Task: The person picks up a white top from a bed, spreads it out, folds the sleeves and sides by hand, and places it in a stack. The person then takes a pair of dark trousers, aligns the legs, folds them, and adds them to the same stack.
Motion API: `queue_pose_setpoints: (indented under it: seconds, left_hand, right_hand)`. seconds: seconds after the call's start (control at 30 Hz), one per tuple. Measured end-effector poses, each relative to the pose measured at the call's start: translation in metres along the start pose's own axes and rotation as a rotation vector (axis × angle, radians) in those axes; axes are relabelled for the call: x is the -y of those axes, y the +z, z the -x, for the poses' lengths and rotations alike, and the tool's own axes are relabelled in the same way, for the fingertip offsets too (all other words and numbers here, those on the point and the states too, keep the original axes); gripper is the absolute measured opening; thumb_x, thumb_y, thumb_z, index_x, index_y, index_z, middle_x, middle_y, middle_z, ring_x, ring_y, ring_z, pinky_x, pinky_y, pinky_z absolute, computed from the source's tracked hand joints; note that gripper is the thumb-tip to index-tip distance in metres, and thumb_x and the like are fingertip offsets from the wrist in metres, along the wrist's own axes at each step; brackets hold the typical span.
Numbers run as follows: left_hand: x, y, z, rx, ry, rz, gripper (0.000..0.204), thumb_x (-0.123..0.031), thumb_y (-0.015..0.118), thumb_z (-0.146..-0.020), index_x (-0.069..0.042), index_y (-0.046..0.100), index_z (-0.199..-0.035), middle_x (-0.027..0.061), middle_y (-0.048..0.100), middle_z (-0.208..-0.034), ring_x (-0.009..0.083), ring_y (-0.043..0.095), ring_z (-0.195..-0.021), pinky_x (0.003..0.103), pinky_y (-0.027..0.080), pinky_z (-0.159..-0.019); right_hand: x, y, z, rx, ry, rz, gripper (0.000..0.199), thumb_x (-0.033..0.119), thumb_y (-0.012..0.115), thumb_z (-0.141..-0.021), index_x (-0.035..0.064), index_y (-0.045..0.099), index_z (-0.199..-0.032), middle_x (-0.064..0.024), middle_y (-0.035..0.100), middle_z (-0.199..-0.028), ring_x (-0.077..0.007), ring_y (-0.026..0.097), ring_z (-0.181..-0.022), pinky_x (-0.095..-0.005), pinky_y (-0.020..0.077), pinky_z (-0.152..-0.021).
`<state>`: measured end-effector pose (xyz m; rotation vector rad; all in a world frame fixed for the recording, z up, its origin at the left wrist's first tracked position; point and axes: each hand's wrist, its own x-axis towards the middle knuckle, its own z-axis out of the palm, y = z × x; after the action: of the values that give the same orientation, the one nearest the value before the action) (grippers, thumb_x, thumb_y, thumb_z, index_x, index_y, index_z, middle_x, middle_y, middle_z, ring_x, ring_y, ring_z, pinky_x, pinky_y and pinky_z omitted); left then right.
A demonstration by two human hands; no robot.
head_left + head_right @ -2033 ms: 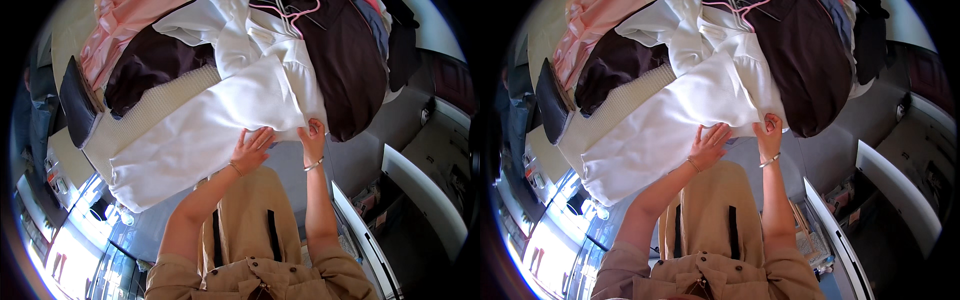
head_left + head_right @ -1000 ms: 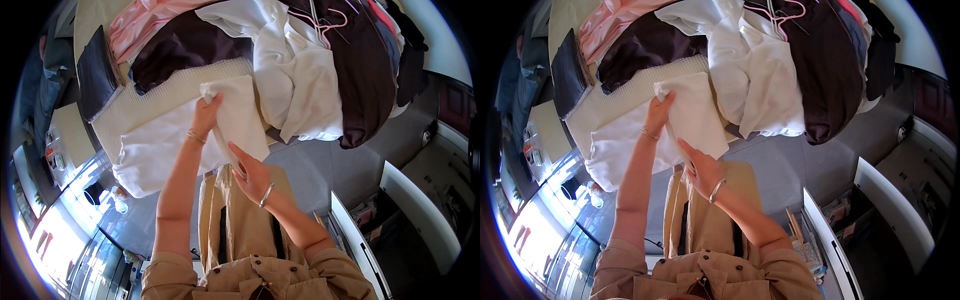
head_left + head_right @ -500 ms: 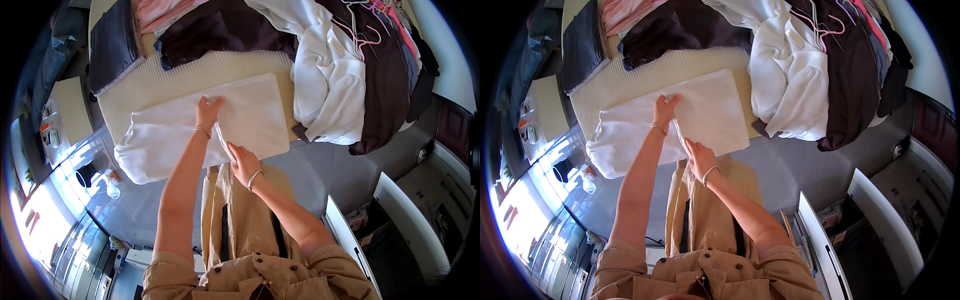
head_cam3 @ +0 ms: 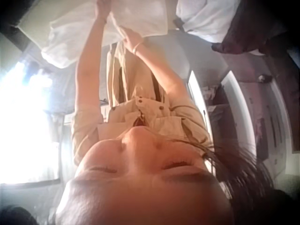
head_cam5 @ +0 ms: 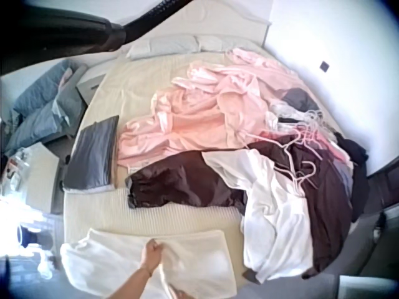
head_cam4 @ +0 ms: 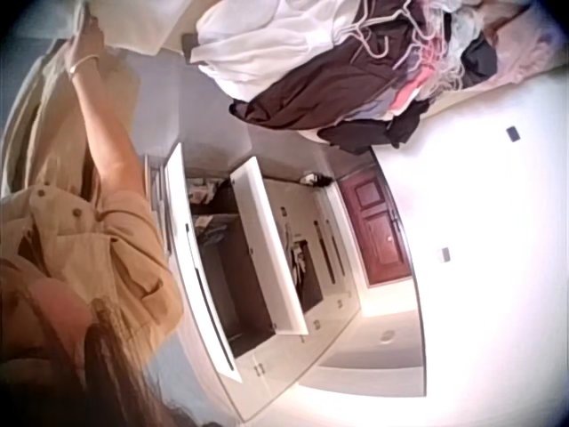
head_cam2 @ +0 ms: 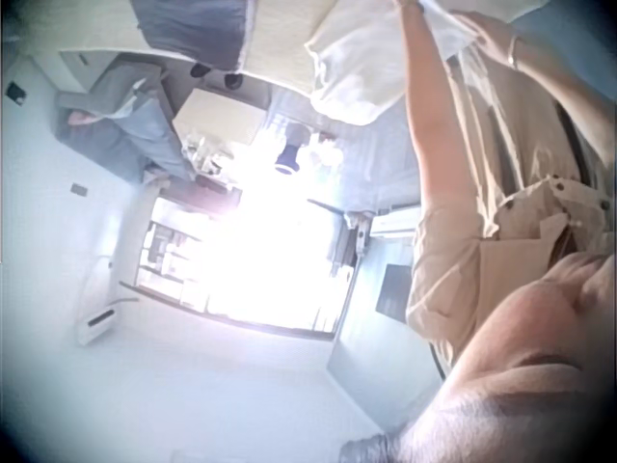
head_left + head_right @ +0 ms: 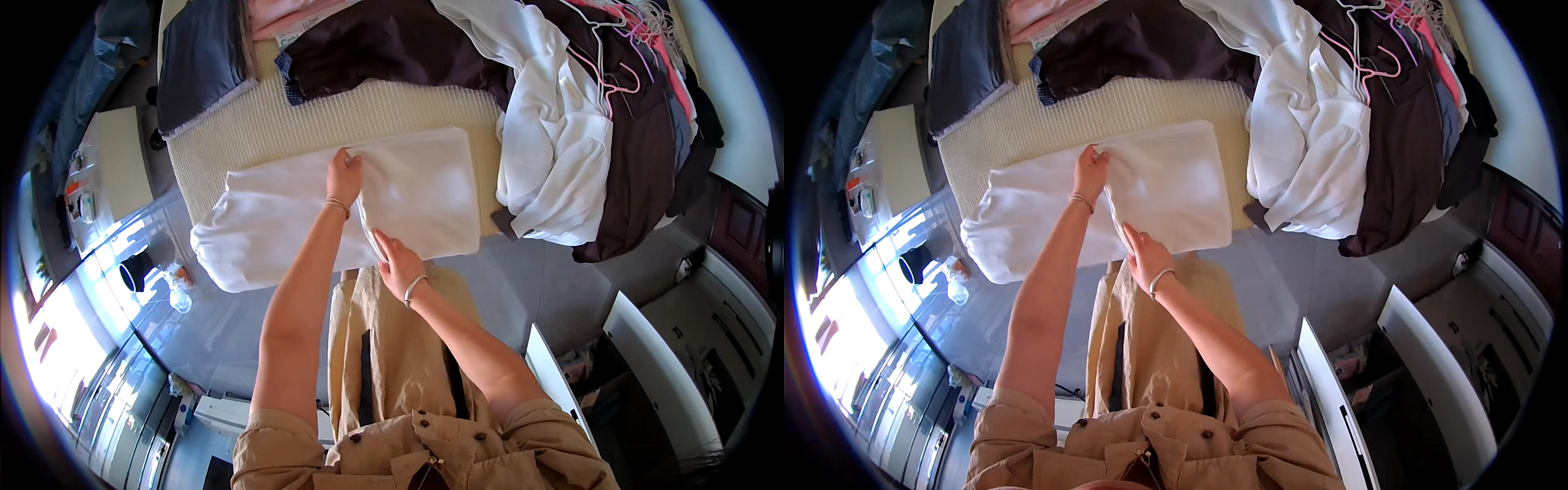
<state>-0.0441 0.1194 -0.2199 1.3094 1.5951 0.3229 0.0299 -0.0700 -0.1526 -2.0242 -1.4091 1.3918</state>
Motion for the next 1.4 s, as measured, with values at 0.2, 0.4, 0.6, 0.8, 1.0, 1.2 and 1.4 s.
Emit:
queue_pose_setpoints:
  seconds: [0.2,0.4,0.6,0.8,1.0,1.2,1.4]
  left_hand:
    - [0.003,-0.009,-0.001,0.027,-0.016,0.043,0.027,-0.019,0.056,-0.085,-0.002,0.057,-0.105,0.006,0.052,-0.063,0.016,0.049,-0.06,0.032,0.041,-0.059]
    - [-0.016,-0.016,0.003,0.028,0.033,-0.162,0.026,-0.022,0.059,-0.084,-0.002,0.058,-0.101,0.0057,0.053,-0.062,0.0169,0.048,-0.057,0.033,0.041,-0.057]
    - [0.003,-0.024,-0.008,-0.067,0.045,-0.067,0.026,-0.024,0.06,-0.084,-0.003,0.058,-0.1,0.0051,0.052,-0.062,0.0162,0.048,-0.057,0.032,0.041,-0.058]
    - [0.018,-0.026,-0.002,-0.065,-0.001,0.003,0.018,-0.01,0.059,-0.086,-0.001,0.056,-0.101,-0.0003,0.056,-0.071,0.0058,0.049,-0.066,0.022,0.04,-0.06]
    - [-0.002,-0.031,0.015,0.009,0.165,0.168,0.016,-0.002,0.055,-0.081,-0.002,0.055,-0.097,0.002,0.053,-0.071,0.0091,0.047,-0.064,0.024,0.042,-0.063]
    - [-0.018,-0.04,0.05,0.074,0.266,0.223,0.02,0.008,0.048,-0.077,-0.001,0.054,-0.093,0.0046,0.058,-0.084,0.0098,0.054,-0.079,0.023,0.045,-0.075]
    - [-0.021,-0.042,0.052,0.087,0.239,0.257,0.018,0.008,0.046,-0.077,0.0,0.054,-0.091,0.0048,0.059,-0.085,0.0114,0.055,-0.081,0.025,0.045,-0.078]
  right_hand:
    - [0.004,0.004,-0.005,0.021,0.044,-0.05,0.062,0.006,0.057,-0.079,0.0173,0.033,-0.135,-0.0131,0.056,-0.105,-0.032,0.058,-0.086,-0.0412,0.0488,-0.074]
    - [-0.007,0.009,-0.014,-0.002,0.02,-0.103,0.062,0.004,0.054,-0.079,0.0165,0.033,-0.135,-0.0145,0.056,-0.107,-0.0332,0.057,-0.09,-0.0425,0.0481,-0.077]
    - [0.008,0.012,-0.016,0.06,-0.012,-0.114,0.064,0.002,0.053,-0.078,0.0167,0.03,-0.136,-0.0156,0.057,-0.103,-0.0324,0.056,-0.092,-0.041,0.0477,-0.078]
    - [0.006,-0.025,-0.032,0.006,-0.299,-0.212,0.044,-0.001,0.055,-0.075,0.0093,0.053,-0.118,-0.0135,0.057,-0.097,-0.0286,0.056,-0.09,-0.0367,0.0459,-0.079]
    - [-0.038,-0.163,-0.117,-0.515,-0.269,-0.087,0.045,-0.013,0.046,-0.066,0.011,0.061,-0.102,-0.0151,0.054,-0.105,-0.0333,0.051,-0.098,-0.0398,0.0422,-0.087]
    - [-0.043,-0.204,-0.167,-0.044,-0.128,0.301,0.042,-0.012,0.05,-0.068,0.0186,0.066,-0.093,-0.0084,0.045,-0.13,-0.0287,0.045,-0.118,-0.0338,0.0408,-0.096]
    - [-0.022,-0.208,-0.175,0.179,-0.071,0.536,0.037,-0.011,0.051,-0.072,0.0166,0.065,-0.092,-0.0043,0.032,-0.143,-0.0265,0.033,-0.13,-0.0332,0.0368,-0.102]
